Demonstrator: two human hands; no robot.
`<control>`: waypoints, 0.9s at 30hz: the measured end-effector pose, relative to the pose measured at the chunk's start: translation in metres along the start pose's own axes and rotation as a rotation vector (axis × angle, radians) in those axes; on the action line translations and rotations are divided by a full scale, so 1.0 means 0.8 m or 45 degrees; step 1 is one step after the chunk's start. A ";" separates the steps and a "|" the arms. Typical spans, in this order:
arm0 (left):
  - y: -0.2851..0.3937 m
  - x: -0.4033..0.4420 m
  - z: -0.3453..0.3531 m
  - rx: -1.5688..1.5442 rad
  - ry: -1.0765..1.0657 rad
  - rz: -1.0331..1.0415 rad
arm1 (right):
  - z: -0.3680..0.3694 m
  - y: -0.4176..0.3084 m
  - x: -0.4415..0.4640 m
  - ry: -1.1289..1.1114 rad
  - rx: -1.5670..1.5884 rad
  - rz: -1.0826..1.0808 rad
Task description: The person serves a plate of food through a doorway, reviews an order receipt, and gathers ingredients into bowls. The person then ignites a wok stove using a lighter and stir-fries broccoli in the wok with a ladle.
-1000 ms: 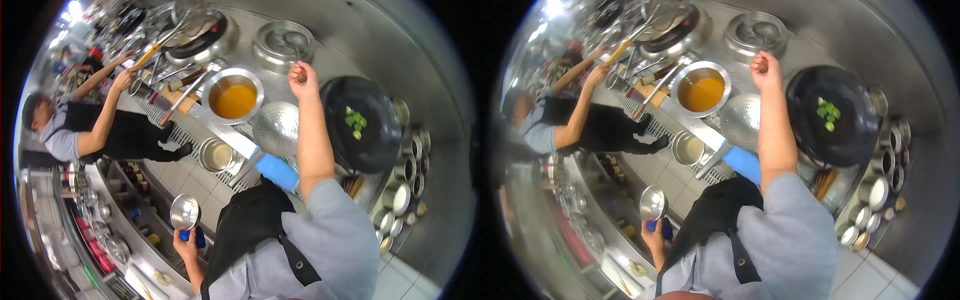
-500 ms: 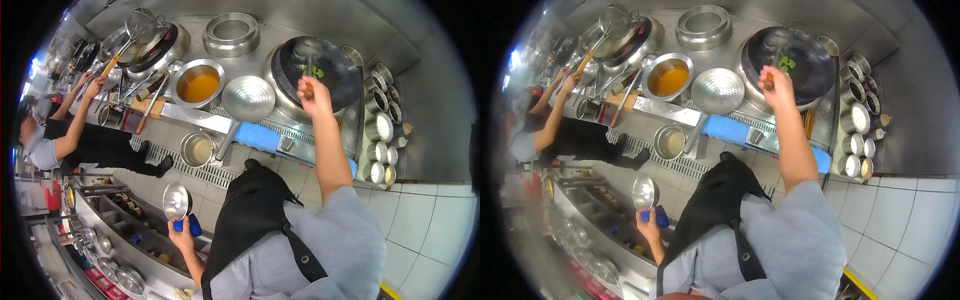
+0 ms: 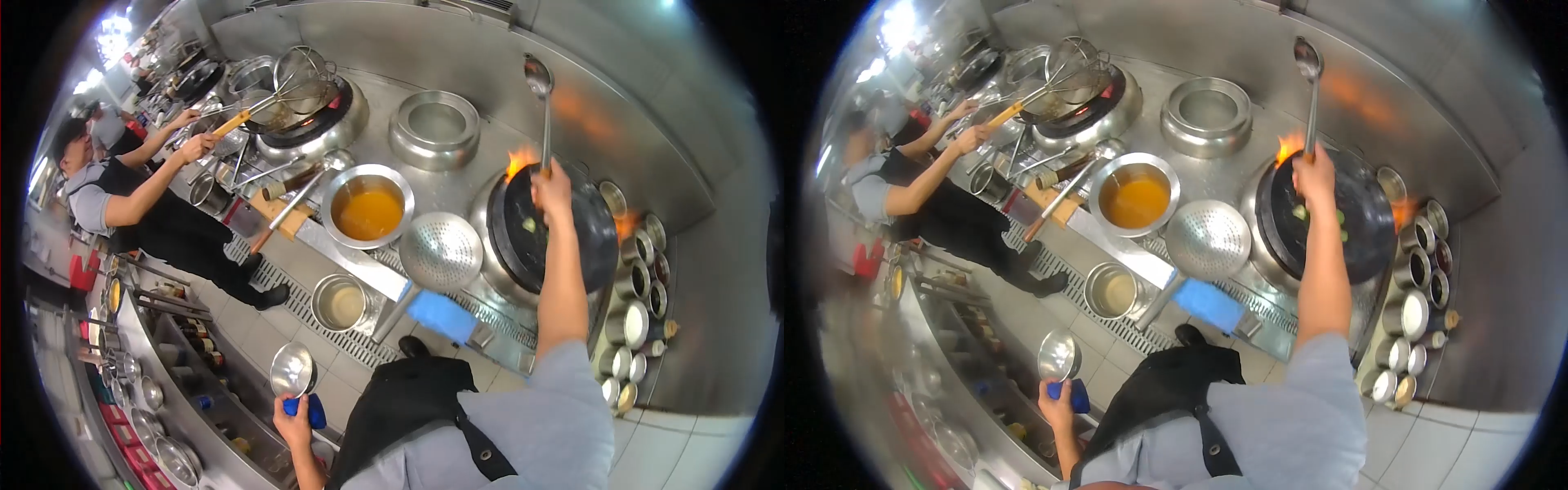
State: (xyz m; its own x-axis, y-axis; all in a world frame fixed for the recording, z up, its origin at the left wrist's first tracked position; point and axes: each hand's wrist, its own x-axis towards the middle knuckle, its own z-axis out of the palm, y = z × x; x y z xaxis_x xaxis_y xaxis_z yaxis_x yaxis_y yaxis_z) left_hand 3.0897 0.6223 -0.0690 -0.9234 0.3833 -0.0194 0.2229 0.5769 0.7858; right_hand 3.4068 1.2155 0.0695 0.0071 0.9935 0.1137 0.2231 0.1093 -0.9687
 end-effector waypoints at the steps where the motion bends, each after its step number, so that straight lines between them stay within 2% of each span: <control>1: 0.010 -0.001 0.002 0.017 0.033 -0.013 | 0.017 -0.004 0.053 -0.060 0.028 -0.059; 5: 0.034 -0.012 0.013 0.014 0.133 -0.121 | 0.119 -0.066 0.202 -0.117 0.167 -0.033; 9: 0.037 -0.030 0.018 0.060 0.218 -0.193 | 0.181 -0.080 0.230 -0.257 0.131 -0.032; 13: 0.025 -0.048 0.028 0.036 0.315 -0.261 | 0.191 -0.054 0.221 -0.234 0.123 -0.052; 18: 0.045 -0.033 0.033 -0.011 0.239 -0.307 | 0.159 -0.050 0.219 -0.273 0.003 -0.063; 19: 0.050 -0.027 0.034 -0.036 0.224 -0.323 | 0.167 -0.050 0.207 -0.212 0.013 -0.044; 21: 0.063 -0.012 0.041 -0.035 0.208 -0.298 | 0.158 -0.055 0.201 -0.141 0.031 -0.033; 23: 0.069 -0.001 0.044 0.021 0.179 -0.257 | 0.135 -0.059 0.198 -0.315 -0.011 -0.103; 27: 0.078 0.011 0.055 -0.085 0.116 -0.167 | 0.134 -0.058 0.189 -0.167 0.004 -0.069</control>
State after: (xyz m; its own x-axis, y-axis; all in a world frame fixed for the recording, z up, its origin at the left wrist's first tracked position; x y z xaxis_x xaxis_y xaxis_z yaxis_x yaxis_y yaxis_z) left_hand 3.1095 0.6937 -0.0471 -0.9685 0.2389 -0.0709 0.0800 0.5676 0.8194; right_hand 3.2930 1.3644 0.1082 -0.1324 0.9818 0.1361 0.2170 0.1626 -0.9625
